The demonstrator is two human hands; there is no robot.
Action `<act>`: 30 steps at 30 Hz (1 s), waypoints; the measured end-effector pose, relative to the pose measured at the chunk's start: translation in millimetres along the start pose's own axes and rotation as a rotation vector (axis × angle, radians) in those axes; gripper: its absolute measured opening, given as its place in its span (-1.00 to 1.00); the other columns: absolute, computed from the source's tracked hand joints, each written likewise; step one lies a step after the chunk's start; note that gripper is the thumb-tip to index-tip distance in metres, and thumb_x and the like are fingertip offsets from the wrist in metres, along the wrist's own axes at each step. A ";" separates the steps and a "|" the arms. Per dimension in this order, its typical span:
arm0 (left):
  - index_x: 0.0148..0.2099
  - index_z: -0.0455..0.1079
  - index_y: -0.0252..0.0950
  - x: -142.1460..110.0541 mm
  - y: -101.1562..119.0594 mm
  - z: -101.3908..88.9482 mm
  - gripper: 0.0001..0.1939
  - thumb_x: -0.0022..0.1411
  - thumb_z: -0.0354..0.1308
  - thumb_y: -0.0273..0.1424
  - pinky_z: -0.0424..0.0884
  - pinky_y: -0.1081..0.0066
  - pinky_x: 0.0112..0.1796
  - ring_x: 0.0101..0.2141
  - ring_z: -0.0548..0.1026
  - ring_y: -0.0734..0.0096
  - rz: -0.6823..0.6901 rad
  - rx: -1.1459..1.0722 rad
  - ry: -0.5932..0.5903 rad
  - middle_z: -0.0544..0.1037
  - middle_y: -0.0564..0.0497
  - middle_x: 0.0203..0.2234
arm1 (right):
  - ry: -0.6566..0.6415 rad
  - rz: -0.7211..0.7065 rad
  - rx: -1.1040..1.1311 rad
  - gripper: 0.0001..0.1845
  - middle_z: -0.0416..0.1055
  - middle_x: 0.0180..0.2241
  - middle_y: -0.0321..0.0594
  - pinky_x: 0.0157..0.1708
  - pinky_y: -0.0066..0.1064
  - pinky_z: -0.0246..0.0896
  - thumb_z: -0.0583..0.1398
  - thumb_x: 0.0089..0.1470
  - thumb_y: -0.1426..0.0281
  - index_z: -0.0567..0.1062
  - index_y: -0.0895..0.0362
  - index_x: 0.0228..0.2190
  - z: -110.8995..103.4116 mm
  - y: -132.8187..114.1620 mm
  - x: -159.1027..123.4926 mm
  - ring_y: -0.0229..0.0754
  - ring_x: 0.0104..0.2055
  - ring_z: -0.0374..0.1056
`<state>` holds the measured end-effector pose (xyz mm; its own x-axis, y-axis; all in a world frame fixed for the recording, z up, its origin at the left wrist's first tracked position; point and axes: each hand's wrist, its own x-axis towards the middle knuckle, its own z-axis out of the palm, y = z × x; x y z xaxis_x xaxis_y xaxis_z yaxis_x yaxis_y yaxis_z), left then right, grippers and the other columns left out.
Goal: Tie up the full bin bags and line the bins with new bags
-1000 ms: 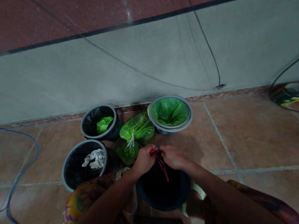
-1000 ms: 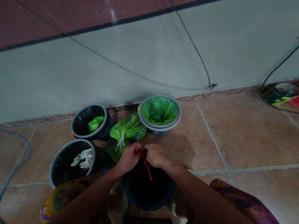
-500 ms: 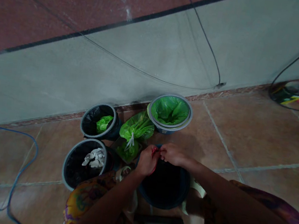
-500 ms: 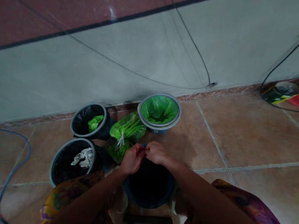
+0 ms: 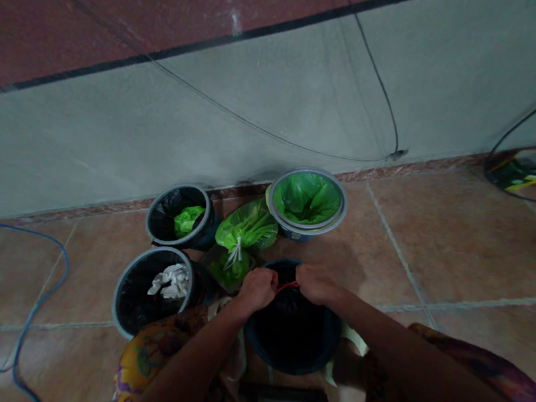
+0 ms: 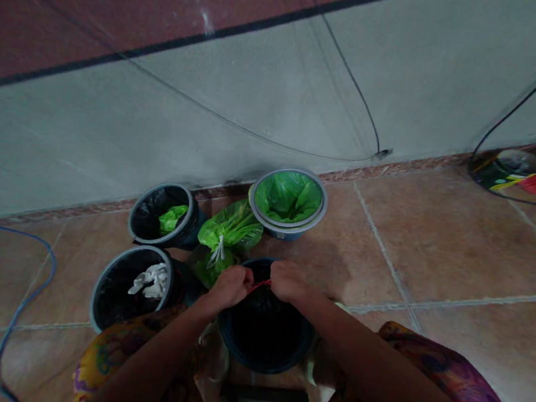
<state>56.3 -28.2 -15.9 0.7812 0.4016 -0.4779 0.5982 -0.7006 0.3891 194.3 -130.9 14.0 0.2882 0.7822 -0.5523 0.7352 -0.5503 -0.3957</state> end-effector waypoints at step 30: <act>-0.40 0.48 -0.34 -7.3 10.4 -15.9 -0.86 0.07 0.10 -0.44 0.17 0.52 -0.50 -0.57 0.26 0.56 0.087 -0.693 -0.021 0.35 0.14 -0.63 | -0.117 -0.317 0.492 -0.58 0.54 -0.09 -0.09 0.10 -0.11 0.21 0.22 -0.04 0.30 0.54 0.13 -0.09 15.8 11.0 7.5 0.04 0.01 0.40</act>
<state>59.7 -29.1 4.2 0.8323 0.3448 -0.4341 0.5146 -0.1896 0.8362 194.9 -135.6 -6.2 0.0116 0.9084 -0.4180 0.3954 -0.3881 -0.8325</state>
